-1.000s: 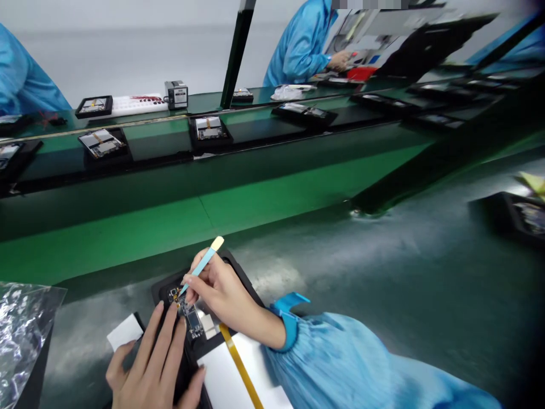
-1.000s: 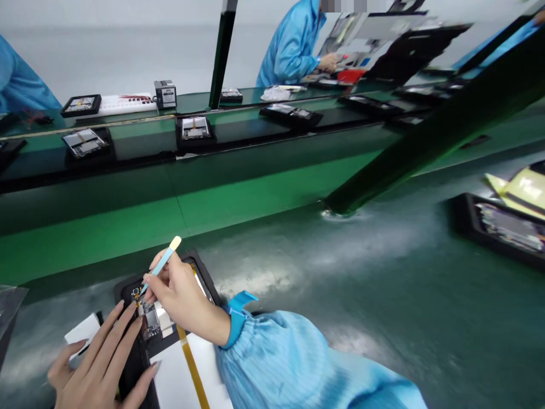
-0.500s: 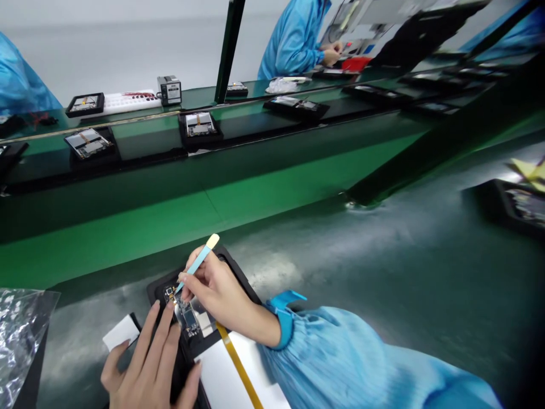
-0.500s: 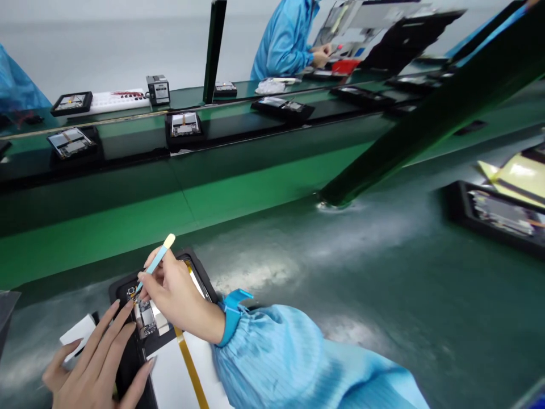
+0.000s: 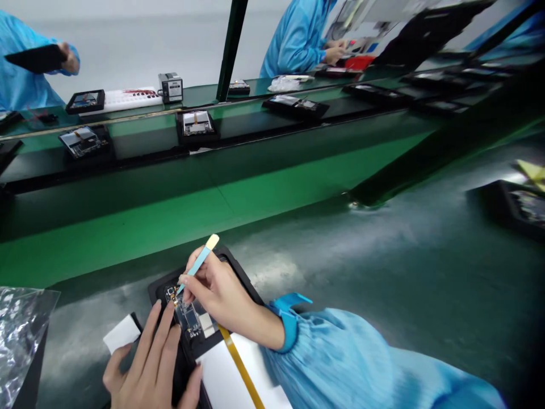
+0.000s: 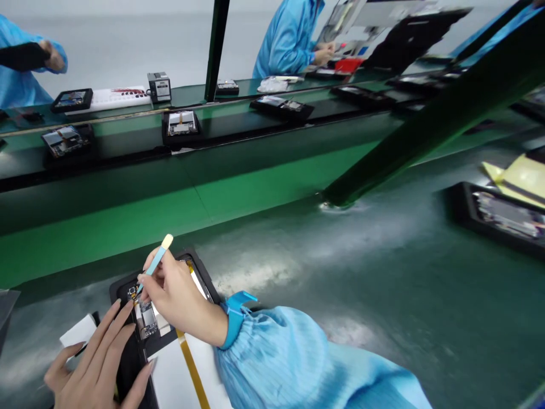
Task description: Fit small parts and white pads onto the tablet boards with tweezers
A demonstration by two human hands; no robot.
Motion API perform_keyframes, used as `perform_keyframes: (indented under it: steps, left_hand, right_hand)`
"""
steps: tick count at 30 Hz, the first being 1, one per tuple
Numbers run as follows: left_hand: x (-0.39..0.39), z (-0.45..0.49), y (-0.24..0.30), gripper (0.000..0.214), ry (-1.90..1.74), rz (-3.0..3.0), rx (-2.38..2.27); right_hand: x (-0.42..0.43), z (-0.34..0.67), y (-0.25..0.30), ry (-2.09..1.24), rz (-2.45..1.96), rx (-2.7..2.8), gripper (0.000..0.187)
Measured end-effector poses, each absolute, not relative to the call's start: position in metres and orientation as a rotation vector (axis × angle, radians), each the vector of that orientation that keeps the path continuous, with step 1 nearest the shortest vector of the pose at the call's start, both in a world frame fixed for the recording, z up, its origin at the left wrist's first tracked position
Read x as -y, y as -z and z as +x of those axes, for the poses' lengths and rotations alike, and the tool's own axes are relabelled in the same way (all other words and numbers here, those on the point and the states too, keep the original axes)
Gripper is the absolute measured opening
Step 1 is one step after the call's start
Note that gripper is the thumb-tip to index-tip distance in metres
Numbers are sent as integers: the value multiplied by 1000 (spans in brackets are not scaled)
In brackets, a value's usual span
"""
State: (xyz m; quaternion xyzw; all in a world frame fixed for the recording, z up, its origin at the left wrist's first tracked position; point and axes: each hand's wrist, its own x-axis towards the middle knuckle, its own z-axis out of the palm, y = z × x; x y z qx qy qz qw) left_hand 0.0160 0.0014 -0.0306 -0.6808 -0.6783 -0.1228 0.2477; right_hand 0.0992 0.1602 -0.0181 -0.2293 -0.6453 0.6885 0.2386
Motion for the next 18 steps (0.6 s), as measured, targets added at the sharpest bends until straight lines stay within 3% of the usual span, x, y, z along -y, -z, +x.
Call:
perform_keyframes:
  steps: [18]
  left_hand:
    - [-3, 18, 31, 31, 397, -1867, 1842]
  right_hand:
    - [-161, 97, 17, -1952, -666, 1698, 15]
